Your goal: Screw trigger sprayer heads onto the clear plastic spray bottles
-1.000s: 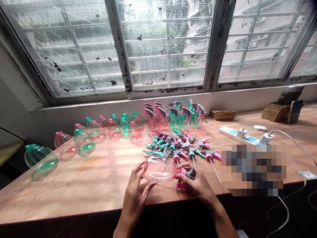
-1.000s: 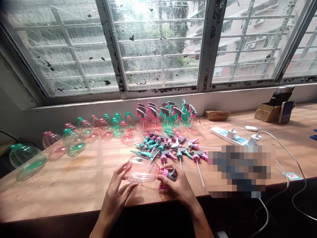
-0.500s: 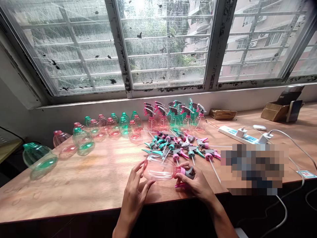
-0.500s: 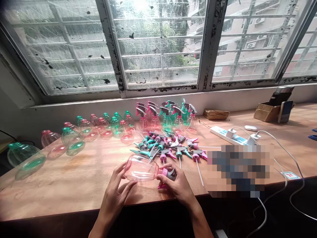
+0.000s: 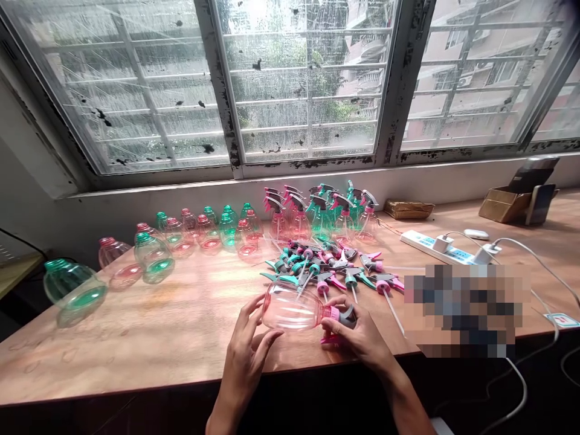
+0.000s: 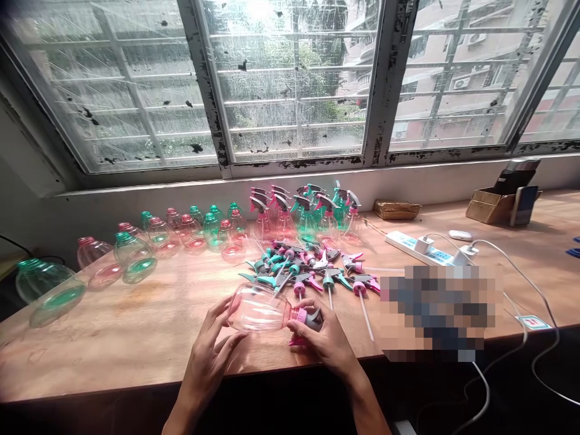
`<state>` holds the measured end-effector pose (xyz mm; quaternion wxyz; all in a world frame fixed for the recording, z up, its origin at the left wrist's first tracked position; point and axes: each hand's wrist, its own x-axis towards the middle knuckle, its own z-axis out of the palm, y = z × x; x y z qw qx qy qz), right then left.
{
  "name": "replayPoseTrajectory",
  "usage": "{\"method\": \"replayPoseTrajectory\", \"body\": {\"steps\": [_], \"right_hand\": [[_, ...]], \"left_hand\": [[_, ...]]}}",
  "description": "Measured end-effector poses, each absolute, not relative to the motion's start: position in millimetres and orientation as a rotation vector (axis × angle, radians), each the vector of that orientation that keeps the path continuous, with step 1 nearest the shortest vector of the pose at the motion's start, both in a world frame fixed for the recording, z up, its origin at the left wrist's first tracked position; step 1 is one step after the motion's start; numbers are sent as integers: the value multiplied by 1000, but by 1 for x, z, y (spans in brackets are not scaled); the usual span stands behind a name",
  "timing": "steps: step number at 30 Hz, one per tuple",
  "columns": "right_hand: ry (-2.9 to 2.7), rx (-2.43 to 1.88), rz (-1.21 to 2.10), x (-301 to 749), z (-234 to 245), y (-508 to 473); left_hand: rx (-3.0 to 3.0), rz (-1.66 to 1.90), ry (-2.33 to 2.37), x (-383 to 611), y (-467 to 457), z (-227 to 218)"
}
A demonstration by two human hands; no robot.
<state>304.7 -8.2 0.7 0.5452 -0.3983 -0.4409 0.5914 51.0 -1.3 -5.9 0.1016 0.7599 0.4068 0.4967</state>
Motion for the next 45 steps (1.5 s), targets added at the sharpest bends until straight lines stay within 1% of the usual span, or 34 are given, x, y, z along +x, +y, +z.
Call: {"method": "replayPoseTrajectory", "body": {"steps": [9,20,31,45], "right_hand": [[-1048,-929,1396,305,2,-10],[-1077,-908,1416,306,0,-9],[-1103,-922,1400,307,2,-9],[-1104,-906,1389,306,2,-10]], "left_hand": [[2300,1424,1254,56,-8,9],[2217,1397,1225,52,-2,-3],[2358,1350,1251,55,-6,4],[2262,1424,1312,53,-2,-5]]}}
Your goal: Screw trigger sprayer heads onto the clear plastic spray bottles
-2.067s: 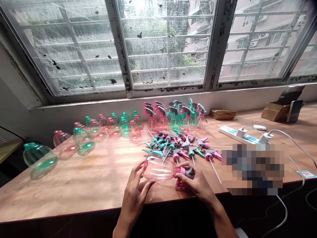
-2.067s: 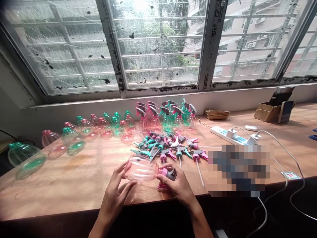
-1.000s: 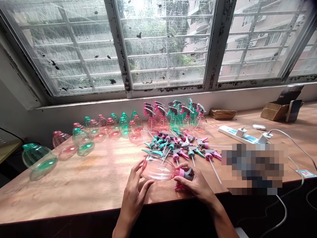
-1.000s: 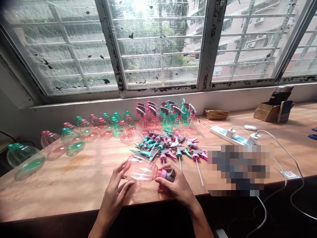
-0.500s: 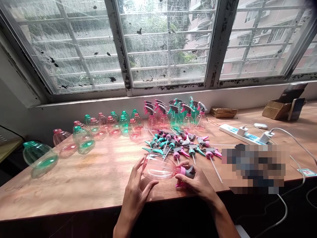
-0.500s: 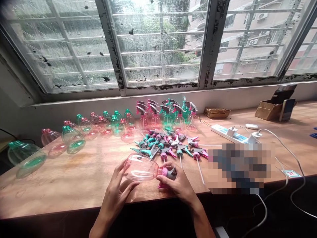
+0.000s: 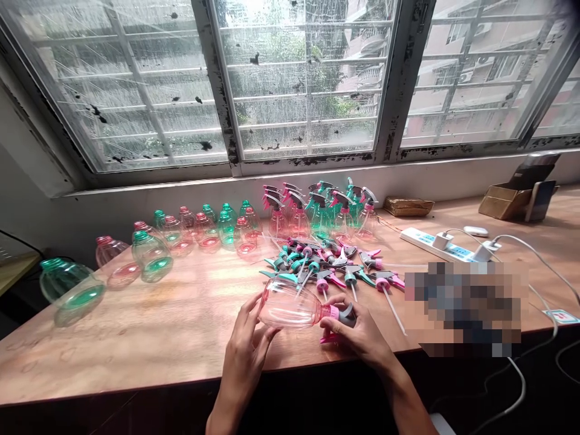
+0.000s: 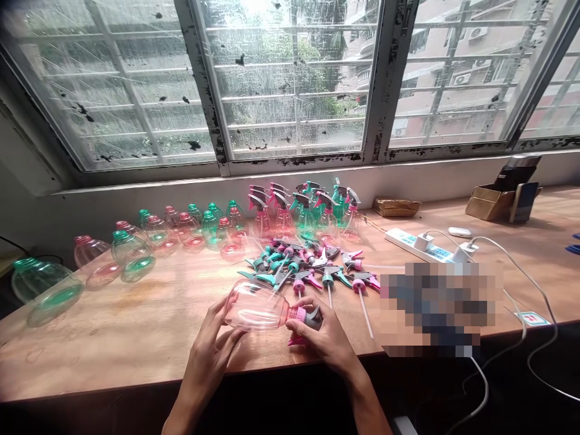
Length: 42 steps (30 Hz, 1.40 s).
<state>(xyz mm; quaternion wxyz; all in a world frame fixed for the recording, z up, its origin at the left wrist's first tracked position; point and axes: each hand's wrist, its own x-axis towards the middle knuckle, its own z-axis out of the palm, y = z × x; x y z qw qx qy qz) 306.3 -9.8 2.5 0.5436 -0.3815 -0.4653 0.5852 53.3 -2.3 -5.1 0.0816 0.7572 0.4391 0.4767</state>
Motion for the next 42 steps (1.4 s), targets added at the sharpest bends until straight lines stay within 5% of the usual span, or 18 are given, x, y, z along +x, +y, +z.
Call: {"method": "replayPoseTrajectory", "body": {"steps": [42], "right_hand": [[-1087,-821,1389,309,-5,-6]], "left_hand": [[2205,1381,1259,54,-5,-1]]}}
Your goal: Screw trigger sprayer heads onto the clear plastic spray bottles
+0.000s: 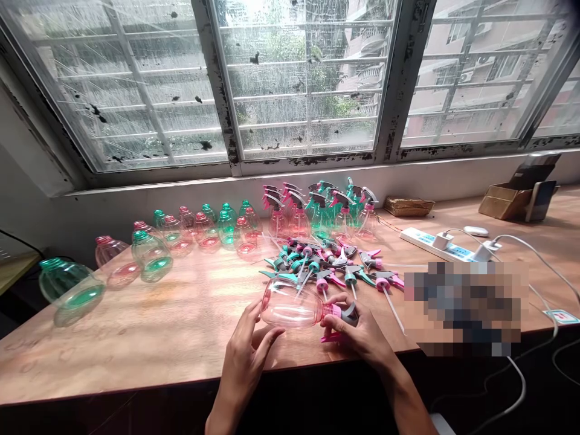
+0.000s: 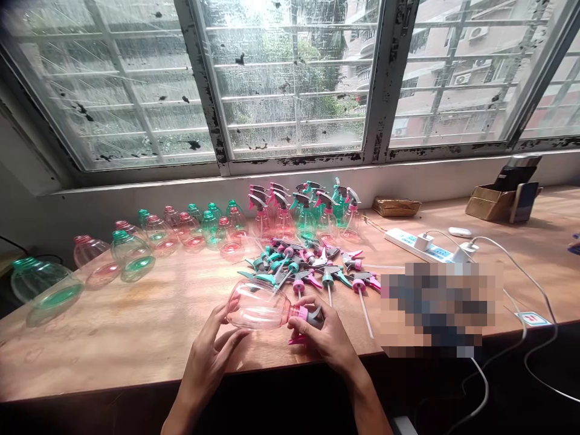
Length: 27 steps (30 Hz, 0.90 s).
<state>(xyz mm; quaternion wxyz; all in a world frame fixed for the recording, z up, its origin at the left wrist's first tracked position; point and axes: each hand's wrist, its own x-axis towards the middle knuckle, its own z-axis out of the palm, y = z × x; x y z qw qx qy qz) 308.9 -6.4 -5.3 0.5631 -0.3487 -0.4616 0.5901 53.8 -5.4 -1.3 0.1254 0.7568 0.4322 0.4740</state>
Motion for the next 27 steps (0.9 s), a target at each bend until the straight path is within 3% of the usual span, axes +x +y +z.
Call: {"method": "replayPoseTrajectory", "body": {"steps": [27], "right_hand": [[-1056,-883,1427,307,1,-9]], "left_hand": [[2331,1399,1306,55,-9,7]]}}
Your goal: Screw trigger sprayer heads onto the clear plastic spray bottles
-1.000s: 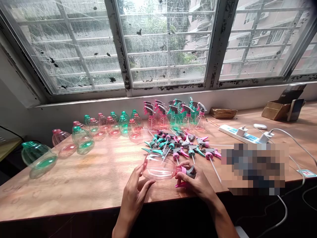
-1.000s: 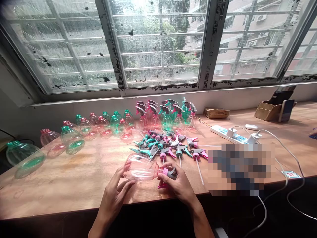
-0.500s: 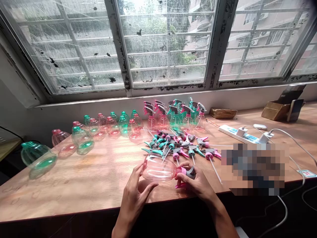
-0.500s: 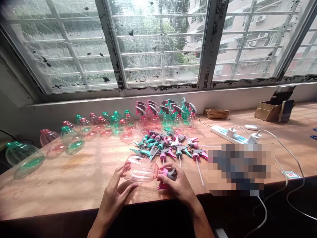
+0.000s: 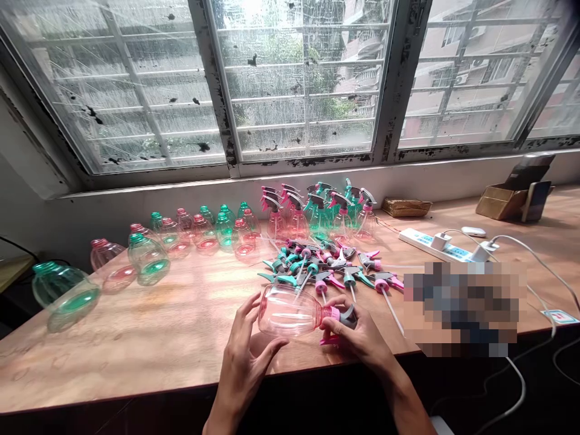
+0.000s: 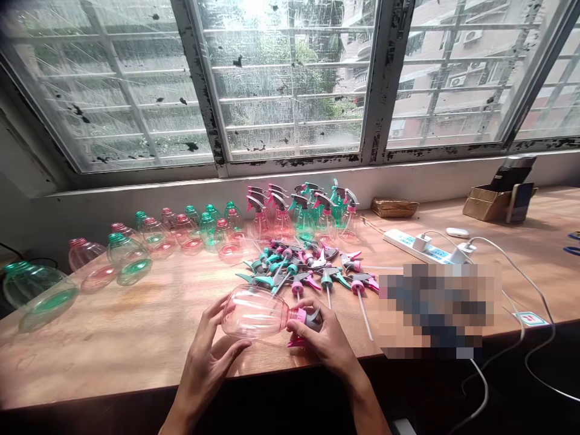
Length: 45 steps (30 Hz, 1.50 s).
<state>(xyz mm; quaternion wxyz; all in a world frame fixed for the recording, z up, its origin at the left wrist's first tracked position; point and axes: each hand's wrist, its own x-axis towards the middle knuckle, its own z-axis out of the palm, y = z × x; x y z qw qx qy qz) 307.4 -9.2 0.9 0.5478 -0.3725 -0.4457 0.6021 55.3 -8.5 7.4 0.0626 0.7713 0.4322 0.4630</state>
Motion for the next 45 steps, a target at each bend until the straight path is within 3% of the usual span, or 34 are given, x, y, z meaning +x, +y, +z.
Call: {"method": "replayPoseTrajectory", "body": {"steps": [45], "right_hand": [[-1098,-892,1369,307,1,-7]], "left_hand": [[2308,1381,1268,56,-6,7]]}}
